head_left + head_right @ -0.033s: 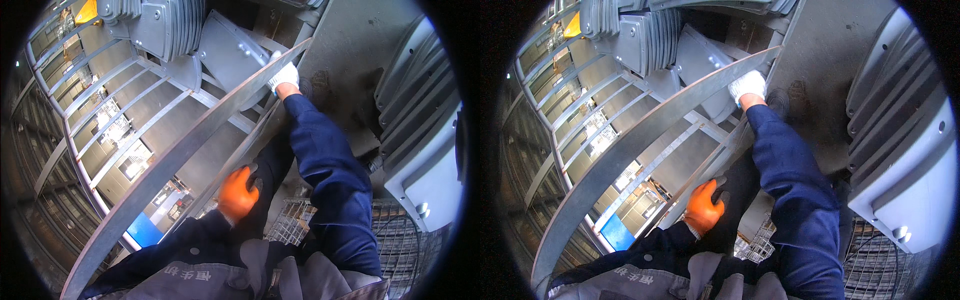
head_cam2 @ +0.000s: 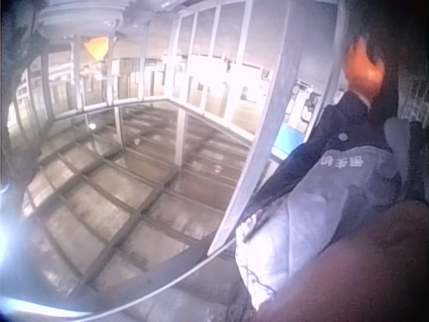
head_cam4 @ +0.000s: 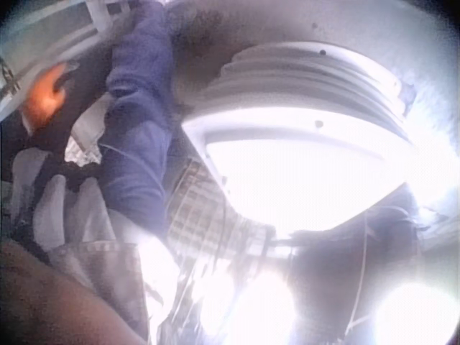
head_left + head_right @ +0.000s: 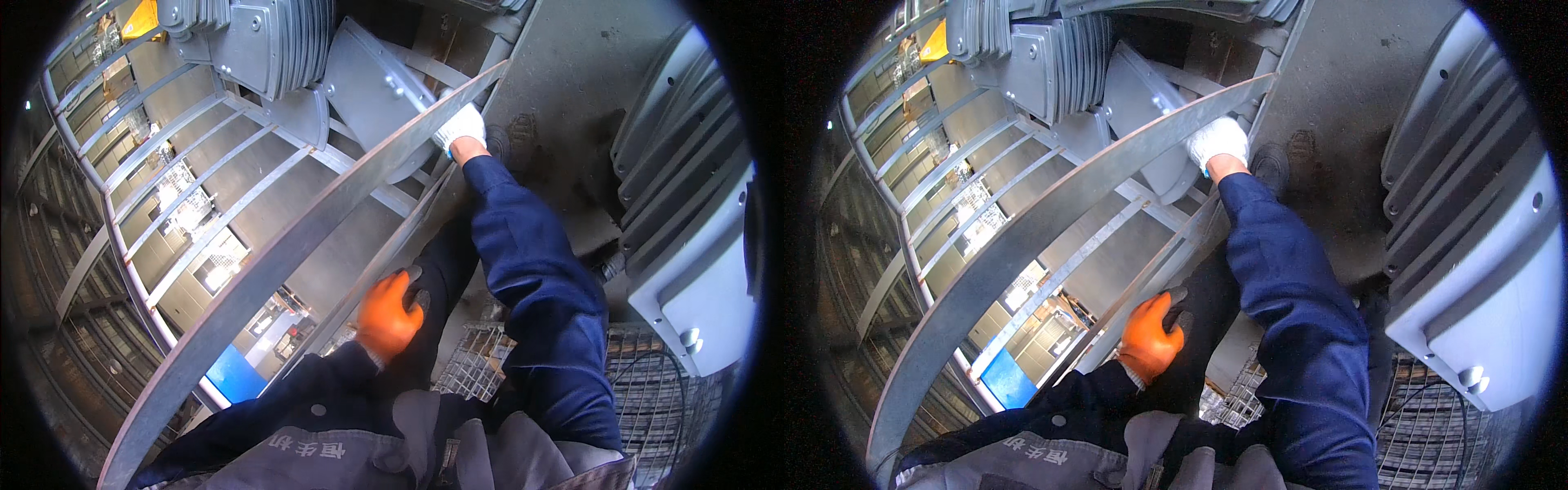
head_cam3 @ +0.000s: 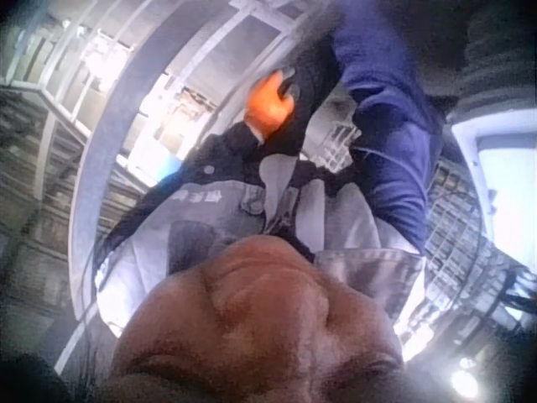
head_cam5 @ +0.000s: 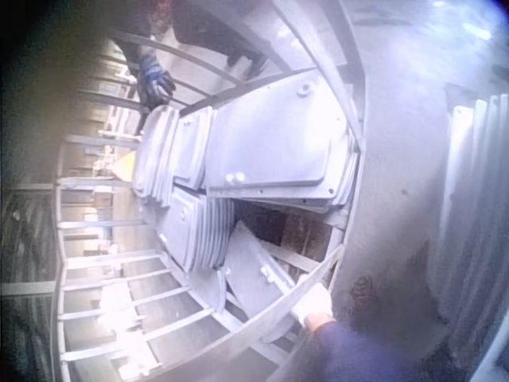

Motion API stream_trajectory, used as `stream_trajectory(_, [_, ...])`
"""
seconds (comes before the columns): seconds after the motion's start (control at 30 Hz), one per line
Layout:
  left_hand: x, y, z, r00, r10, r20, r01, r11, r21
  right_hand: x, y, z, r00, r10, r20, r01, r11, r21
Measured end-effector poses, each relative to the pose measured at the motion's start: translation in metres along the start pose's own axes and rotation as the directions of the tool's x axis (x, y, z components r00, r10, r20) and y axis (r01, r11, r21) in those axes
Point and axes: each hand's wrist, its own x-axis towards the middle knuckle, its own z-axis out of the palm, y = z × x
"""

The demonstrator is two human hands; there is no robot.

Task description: The person repeatedly picks up gray metal panels from a metal rack and stacks them onto a nearby rack. The person handles the panels one at a time, carrying them across the floor and placing them in a vertical stack.

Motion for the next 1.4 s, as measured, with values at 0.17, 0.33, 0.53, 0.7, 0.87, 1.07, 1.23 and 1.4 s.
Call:
stream_trajectory(0.17, [-0.004, 0.006, 0.002, 0.997, -0.047, 0.055, 0.05, 0.997, -0.051, -0.029, -0.024, 0.039, 0.994, -0.047, 0.095, 0.0, 0.898, 0.439])
stream_trajectory(0.33, [-0.013, 0.007, 0.013, 0.995, -0.072, 0.07, 0.065, 0.993, 0.099, -0.056, -0.06, 0.029, 0.965, -0.26, 0.042, 0.225, 0.895, 0.385])
stream_trajectory(0.53, [-0.022, 0.001, 0.026, 0.991, -0.041, 0.128, 0.016, 0.982, 0.187, -0.092, -0.097, -0.01, 0.87, -0.443, -0.217, 0.453, 0.891, -0.004])
stream_trajectory(0.7, [-0.021, -0.002, 0.03, 0.993, -0.023, 0.115, 0.004, 0.986, 0.168, -0.163, -0.103, -0.026, 0.977, 0.172, 0.125, -0.131, 0.023, 0.991])
stream_trajectory(0.87, [-0.024, 0.006, 0.031, 1.0, -0.006, 0.018, 0.001, 0.961, 0.277, -0.222, -0.086, -0.066, 0.942, 0.211, 0.26, -0.187, -0.313, 0.931])
stream_trajectory(1.07, [-0.025, 0.007, 0.041, 0.993, -0.083, 0.083, 0.051, 0.94, 0.336, -0.285, -0.09, -0.105, 0.923, 0.22, 0.315, -0.22, -0.37, 0.903])
stream_trajectory(1.23, [-0.029, -0.009, 0.049, 0.998, -0.047, 0.035, 0.034, 0.95, 0.311, -0.354, -0.087, -0.147, 0.948, 0.183, 0.261, -0.135, -0.51, 0.849])
stream_trajectory(1.4, [-0.067, -0.024, 0.014, 0.973, -0.123, 0.197, 0.195, -0.028, -0.98, -0.44, -0.069, -0.195, 0.941, 0.216, 0.259, -0.138, -0.454, 0.88])
